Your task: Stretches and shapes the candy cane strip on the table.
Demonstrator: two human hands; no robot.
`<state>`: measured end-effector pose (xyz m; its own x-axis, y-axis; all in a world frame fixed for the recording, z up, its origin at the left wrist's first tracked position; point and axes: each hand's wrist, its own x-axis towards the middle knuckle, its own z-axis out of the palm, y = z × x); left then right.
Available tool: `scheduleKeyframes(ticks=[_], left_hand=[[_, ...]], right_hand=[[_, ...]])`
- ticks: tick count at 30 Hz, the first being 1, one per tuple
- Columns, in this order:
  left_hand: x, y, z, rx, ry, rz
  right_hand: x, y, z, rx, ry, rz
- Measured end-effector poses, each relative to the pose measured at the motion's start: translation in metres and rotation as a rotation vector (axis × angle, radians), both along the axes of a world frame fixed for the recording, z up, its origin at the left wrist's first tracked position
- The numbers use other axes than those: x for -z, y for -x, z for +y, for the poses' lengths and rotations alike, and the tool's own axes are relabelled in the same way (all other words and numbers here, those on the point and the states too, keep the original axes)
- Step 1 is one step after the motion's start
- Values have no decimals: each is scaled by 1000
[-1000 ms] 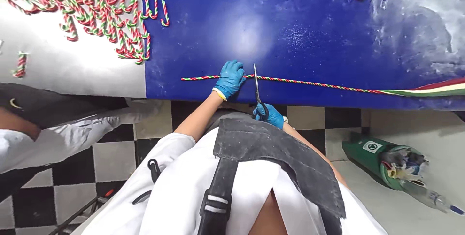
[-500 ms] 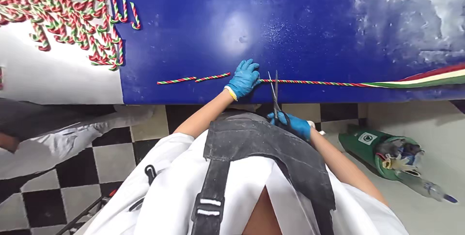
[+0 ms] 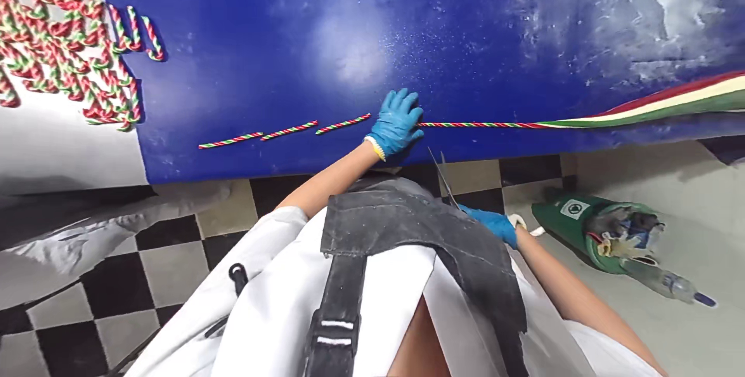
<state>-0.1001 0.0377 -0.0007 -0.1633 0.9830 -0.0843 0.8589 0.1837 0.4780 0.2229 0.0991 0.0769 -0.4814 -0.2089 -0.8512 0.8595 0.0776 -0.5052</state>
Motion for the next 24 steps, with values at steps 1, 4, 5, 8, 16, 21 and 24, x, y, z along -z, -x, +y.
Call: scheduleKeyframes(ticks=[1, 4, 5, 8, 16, 21, 24], left_hand=[[5, -11, 12, 13, -46, 3], [-1, -17, 23, 48, -44, 14], [-6, -15, 21, 52, -20, -9], [-10, -14, 13, 44, -3, -47], [-25, 35, -56, -189, -17, -52], [-38, 149, -204, -644, 169, 146], [-29, 213, -295, -829, 235, 199]], right_hand=[[1, -14, 5, 50, 16, -14], [16, -19, 14, 250, 134, 70], [28, -9, 15, 309, 188, 127], [65, 36, 13, 499, 244, 222], [20, 71, 41, 194, -386, -24], [-28, 152, 74, -370, -1007, -205], [-28, 205, 75, -377, -1252, -109]])
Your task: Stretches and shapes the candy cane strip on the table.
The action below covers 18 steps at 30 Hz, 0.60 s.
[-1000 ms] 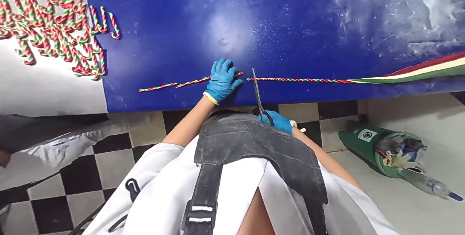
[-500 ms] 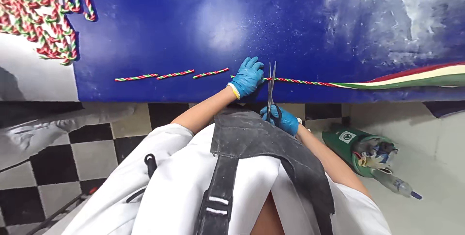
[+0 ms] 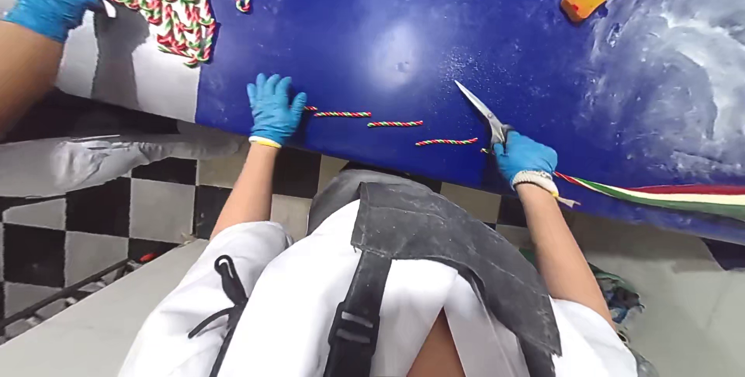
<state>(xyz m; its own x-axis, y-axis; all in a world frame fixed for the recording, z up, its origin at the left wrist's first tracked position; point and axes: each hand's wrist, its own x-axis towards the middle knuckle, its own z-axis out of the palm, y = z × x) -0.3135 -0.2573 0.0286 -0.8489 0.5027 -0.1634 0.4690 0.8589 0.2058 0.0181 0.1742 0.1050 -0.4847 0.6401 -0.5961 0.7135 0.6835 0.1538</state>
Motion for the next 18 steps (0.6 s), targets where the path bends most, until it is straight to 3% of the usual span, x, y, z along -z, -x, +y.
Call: scheduleKeyframes(ticks=[2, 4, 6, 8, 14, 18], left_hand=[[13, 27, -42, -42, -43, -31], [27, 30, -58, -42, -87, -54], [40, 11, -47, -69, -118, -8], [50, -16, -20, -112, -118, 57], [43, -67, 79, 22, -123, -9], [25, -87, 124, 142, -33, -97]], right_hand=[[25, 15, -2, -173, -49, 221], [64, 17, -8, -412, 35, 400], [106, 17, -27, -522, 83, 513], [132, 29, -55, -495, 14, 627], [128, 135, -145, -448, 19, 668], [124, 171, -167, -448, 77, 693]])
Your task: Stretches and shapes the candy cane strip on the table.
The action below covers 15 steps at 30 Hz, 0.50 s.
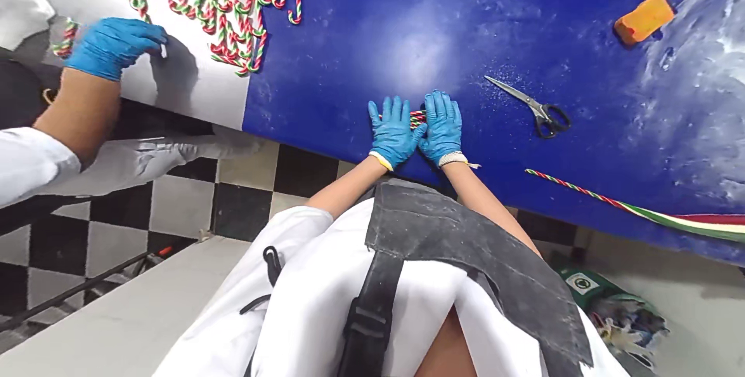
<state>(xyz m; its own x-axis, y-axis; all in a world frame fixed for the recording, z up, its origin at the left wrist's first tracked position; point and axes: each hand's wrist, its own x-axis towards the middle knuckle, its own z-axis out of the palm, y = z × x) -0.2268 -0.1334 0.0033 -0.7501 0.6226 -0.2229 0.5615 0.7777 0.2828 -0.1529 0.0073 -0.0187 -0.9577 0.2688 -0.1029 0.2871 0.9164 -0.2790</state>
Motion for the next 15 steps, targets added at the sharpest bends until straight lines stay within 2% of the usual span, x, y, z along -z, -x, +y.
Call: scheduleKeyframes(ticks=[3, 6, 11, 15], left_hand=[[4, -13, 20, -1, 20, -13], [16, -9, 37, -97, 20, 64], [20, 56, 73, -237, 33, 204], [-1, 101, 96, -294, 135, 167]], right_hand=[[3, -18, 9, 40, 11, 86], [8, -68, 35, 55, 0, 123], [-5, -180, 96, 129, 10, 167], [-23, -289, 195, 221, 15, 101]])
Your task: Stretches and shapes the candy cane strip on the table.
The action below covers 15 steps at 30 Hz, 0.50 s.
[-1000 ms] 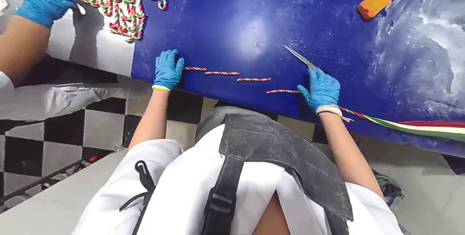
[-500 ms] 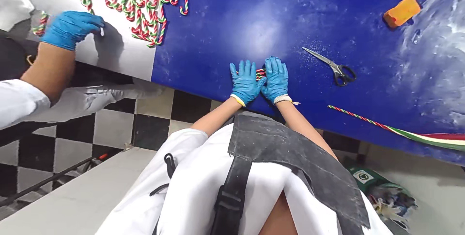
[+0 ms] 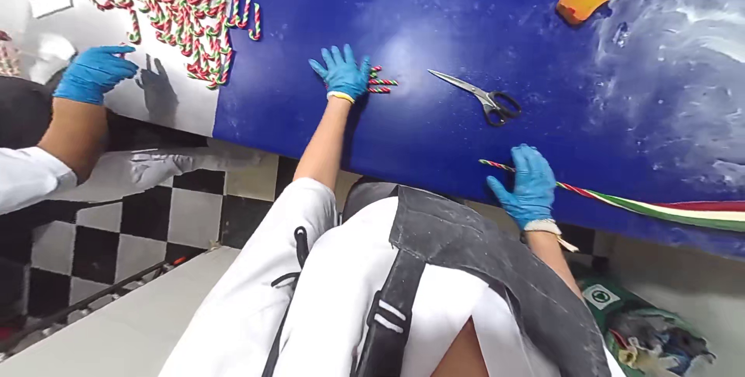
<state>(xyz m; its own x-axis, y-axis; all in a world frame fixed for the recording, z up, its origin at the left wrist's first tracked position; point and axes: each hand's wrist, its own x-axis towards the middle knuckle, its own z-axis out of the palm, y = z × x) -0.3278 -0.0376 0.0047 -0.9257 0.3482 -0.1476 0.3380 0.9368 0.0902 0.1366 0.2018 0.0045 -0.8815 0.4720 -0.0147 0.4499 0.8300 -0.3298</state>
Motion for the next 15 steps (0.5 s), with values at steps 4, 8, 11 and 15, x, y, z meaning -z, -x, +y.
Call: scheduleKeyframes(ticks=[4, 8, 11, 15], left_hand=[[-25, -64, 46, 32, -19, 62], [-9, -229, 119, 401, -178, 38], [-5, -356, 184, 728, -227, -217], [1, -472, 292, 1032, -268, -361]], right_hand=[[-22, -124, 145, 29, 42, -395], [-29, -207, 247, 128, -126, -623], [-15, -231, 278, 136, -214, -584], [-16, -227, 287, 57, -178, -604]])
